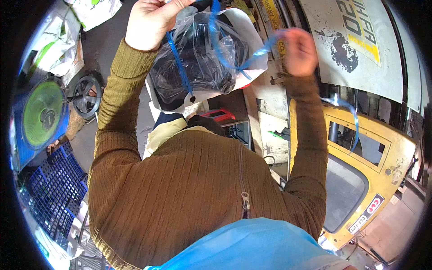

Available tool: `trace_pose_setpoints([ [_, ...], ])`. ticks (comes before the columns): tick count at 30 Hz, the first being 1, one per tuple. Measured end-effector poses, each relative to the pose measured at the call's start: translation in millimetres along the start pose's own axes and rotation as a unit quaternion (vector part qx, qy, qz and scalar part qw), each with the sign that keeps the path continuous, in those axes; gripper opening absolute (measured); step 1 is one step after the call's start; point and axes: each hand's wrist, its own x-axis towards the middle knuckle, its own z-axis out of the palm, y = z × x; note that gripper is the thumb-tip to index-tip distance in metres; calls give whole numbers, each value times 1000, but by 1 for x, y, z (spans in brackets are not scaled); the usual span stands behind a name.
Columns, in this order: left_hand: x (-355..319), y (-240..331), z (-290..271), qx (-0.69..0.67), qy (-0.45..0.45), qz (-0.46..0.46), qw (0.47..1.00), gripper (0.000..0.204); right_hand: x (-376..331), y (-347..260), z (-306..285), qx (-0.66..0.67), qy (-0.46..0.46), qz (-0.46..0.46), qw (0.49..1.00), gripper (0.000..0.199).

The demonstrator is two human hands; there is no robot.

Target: The person secures a white plastic bag filled with dark items by repeatedly wrapping and tying blue plastic straps around it. They adjust the straps multiple times to ensure the bag is tightly closed and then place it on the floor.

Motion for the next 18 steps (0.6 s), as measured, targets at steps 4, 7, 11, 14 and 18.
trace_pose_setpoints([
  [4, 10, -21, -8, -25, 3, 12, 1000, 10, -9, 73, 1, -192, -148, 43, 969, 9],
  [7, 18, -31, -12, -21, 14, 20, 999, 11, -13, 95, -10, -302, -296, 117, 899, 8],
  [11, 30, -37, -17, -36, -20, -1, 999, 10, -3, 111, -22, -334, -379, -32, 862, 9],
  [14, 36, -41, -15, -29, -31, -4, 999, 11, 8, 119, -34, -332, -424, -85, 838, 11],
  [18, 42, -43, -13, -49, -42, -29, 997, 10, 7, 128, -34, -360, -438, -70, 821, 10],
])
